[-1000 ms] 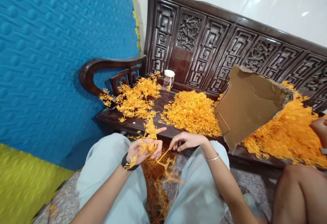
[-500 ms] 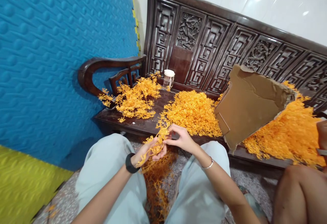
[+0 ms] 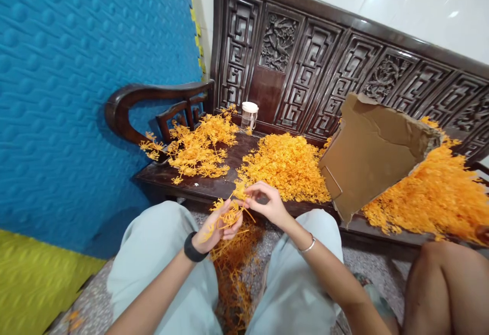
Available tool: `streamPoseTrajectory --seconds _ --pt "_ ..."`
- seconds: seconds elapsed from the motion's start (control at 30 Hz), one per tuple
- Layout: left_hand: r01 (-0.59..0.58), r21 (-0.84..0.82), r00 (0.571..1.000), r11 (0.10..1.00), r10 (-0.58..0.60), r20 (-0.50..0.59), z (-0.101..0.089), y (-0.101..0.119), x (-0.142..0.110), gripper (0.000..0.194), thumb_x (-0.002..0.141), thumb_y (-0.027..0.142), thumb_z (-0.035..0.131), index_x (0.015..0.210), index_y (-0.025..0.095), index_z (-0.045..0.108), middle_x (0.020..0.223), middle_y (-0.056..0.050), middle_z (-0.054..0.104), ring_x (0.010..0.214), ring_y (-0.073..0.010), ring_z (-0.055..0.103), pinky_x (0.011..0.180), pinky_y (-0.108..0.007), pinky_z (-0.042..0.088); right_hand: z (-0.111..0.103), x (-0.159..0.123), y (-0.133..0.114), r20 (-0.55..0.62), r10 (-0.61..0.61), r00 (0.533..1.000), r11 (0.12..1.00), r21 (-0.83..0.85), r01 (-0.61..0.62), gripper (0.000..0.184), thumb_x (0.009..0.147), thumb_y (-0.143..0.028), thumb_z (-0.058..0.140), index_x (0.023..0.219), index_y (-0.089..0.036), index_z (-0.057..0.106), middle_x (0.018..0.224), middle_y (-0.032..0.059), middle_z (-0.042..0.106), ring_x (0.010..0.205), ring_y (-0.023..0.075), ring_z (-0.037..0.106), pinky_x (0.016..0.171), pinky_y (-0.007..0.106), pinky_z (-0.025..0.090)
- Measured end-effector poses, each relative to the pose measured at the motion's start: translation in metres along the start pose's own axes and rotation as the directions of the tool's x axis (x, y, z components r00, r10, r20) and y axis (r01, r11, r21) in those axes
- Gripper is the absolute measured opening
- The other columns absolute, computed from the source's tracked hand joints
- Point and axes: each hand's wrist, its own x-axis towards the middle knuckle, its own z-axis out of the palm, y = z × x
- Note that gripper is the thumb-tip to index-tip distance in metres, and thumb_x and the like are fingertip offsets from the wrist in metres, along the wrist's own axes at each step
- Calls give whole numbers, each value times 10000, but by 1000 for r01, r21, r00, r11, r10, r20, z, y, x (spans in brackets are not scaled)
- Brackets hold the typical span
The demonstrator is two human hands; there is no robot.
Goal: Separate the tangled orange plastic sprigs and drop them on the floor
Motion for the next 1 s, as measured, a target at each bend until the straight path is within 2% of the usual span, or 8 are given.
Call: streamPoseTrajectory --seconds 0.1,0.27,0.43,0.53,0.67,0.9,0.97,1.0 --pt "12 -2 1000 1000 -12 -16 -1 -3 2 360 784 528 448 813 178 528 477 40 467 351 -47 239 339 -156 205 3 -1 1 77 -13 997 1000 -20 14 176 696 -284 627 824 -190 549 759 5 540 649 111 512 620 246 431" --pt "11 -7 1000 1000 -11 -17 -3 -6 5 378 795 537 417 798 175 528 473 39 460 350 -48 236 338 -154 209 5 -3 2 34 -35 999 989 -146 40 118 735 -281 590 745 -175 539 701 7 514 669 121 488 625 247 401" --pt "9 -21 1000 1000 -9 9 -5 -2 2 407 810 521 398 876 149 549 455 47 413 365 -47 195 350 -155 154 -4 1 1 -159 67 985 995 -65 -79 69 735 -234 564 707 -172 565 667 0 537 608 105 477 582 236 376" --pt "-46 -72 999 996 44 -32 -5 1 0 379 813 463 432 858 115 575 428 74 314 379 -49 165 360 -158 139 -9 4 4 -345 212 914 977 93 -191 89 698 -235 578 656 -162 548 619 -10 527 565 97 453 545 229 356" --pt "-98 -115 989 989 84 -119 -2 -1 1 239 789 327 500 786 105 591 430 94 238 376 -40 123 352 -155 125 -8 9 10 -463 344 817 932 277 -235 112 654 -244 578 618 -150 528 613 -11 528 557 93 454 547 227 369" --pt "-112 -163 986 980 88 -143 12 -6 18 198 787 291 491 809 118 585 459 102 203 373 -39 100 337 -143 127 0 23 18 -605 337 721 940 253 -228 111 668 -248 531 649 -139 544 603 -16 515 529 86 418 520 219 361" --pt "-126 -171 983 977 100 -153 12 -6 19 208 790 293 479 797 116 588 444 104 197 369 -41 93 331 -144 131 -12 31 21 -669 241 703 970 144 -195 134 701 -267 511 672 -140 543 620 -11 515 551 90 435 539 222 375" --pt "-134 -173 982 976 107 -158 11 -7 17 210 789 295 478 783 117 590 434 106 187 368 -42 85 329 -145 130 -23 34 22 -729 160 665 983 56 -175 147 717 -280 502 684 -141 541 639 -6 518 573 93 446 560 226 385"
